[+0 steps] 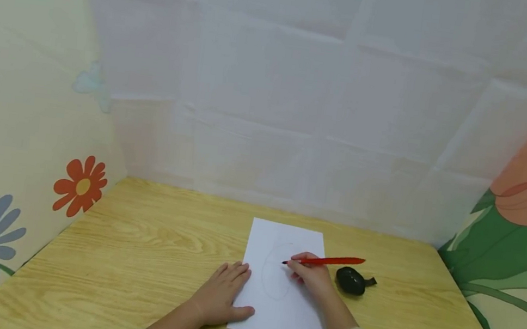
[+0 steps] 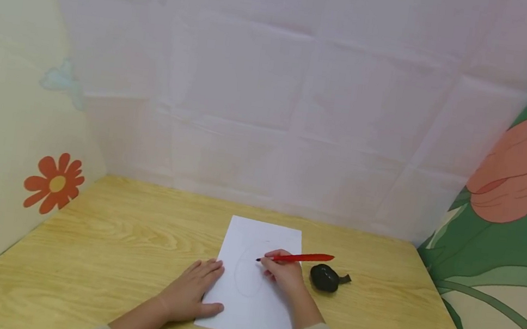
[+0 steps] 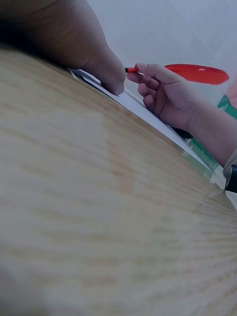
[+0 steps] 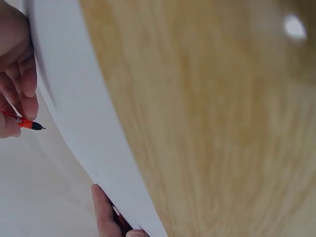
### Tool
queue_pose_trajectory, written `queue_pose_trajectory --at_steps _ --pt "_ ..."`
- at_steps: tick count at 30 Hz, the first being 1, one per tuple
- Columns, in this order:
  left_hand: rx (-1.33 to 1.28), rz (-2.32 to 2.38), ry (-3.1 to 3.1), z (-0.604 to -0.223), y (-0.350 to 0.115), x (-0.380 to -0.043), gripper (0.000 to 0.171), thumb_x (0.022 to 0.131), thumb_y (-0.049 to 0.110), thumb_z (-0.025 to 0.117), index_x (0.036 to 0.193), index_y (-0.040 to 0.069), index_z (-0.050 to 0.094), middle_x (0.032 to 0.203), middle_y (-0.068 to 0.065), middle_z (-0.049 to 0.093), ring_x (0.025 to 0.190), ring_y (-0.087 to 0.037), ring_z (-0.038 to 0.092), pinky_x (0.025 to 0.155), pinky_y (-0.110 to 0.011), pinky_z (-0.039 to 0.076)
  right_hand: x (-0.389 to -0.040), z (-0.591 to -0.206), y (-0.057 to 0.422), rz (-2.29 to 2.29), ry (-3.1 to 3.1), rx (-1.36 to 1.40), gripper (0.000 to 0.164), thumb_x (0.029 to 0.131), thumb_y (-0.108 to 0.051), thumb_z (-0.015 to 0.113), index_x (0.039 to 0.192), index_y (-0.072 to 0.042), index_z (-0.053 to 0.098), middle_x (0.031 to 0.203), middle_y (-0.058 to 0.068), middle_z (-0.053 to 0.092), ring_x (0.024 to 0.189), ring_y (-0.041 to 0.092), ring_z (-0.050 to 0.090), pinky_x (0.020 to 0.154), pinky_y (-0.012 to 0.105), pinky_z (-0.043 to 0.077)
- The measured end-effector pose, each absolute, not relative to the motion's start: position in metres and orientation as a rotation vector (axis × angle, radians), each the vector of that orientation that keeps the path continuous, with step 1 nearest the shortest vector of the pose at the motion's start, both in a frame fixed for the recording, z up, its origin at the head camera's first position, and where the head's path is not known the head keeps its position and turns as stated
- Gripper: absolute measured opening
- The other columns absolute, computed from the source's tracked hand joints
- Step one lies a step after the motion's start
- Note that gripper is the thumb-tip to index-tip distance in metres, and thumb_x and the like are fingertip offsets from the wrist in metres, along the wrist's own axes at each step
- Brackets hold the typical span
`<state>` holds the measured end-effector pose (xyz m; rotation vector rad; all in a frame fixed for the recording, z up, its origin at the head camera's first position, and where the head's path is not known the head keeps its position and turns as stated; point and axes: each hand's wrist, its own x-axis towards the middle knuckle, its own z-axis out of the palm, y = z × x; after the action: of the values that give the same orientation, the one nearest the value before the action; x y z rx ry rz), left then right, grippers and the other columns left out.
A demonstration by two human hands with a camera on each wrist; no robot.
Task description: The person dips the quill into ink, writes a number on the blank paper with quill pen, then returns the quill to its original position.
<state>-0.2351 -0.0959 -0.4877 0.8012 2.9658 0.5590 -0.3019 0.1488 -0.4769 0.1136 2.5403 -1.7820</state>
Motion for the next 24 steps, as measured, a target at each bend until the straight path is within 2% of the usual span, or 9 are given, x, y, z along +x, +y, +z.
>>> queue_pose_trajectory --at_steps 10,24 --pt "0.808 0.568 2.966 -0.488 -0.096 -0.236 0.088 0.087 0.063 0.056 0.148 0.001 0.04 0.157 -0.013 0.036 0.148 -0.031 0.029 0.123 -0.052 0.019 -0.297 -0.475 0.159 -1.794 2.532 0.203 0.021 0.086 -0.023 0.074 0.099 -0.007 0.07 0.069 0.002 0.068 0.062 0.016 0.061 0.06 0.025 0.05" --pt "0.825 0.629 2.97 -0.486 -0.098 -0.235 0.087 0.087 0.059 0.059 0.146 -0.002 0.041 0.156 -0.016 0.037 0.147 -0.034 0.03 0.122 -0.054 0.019 -0.288 -0.466 0.176 -1.836 2.553 0.186 0.021 0.086 -0.02 0.074 0.1 -0.005 0.068 0.074 0.005 0.07 0.066 0.015 0.063 0.061 0.026 0.052"
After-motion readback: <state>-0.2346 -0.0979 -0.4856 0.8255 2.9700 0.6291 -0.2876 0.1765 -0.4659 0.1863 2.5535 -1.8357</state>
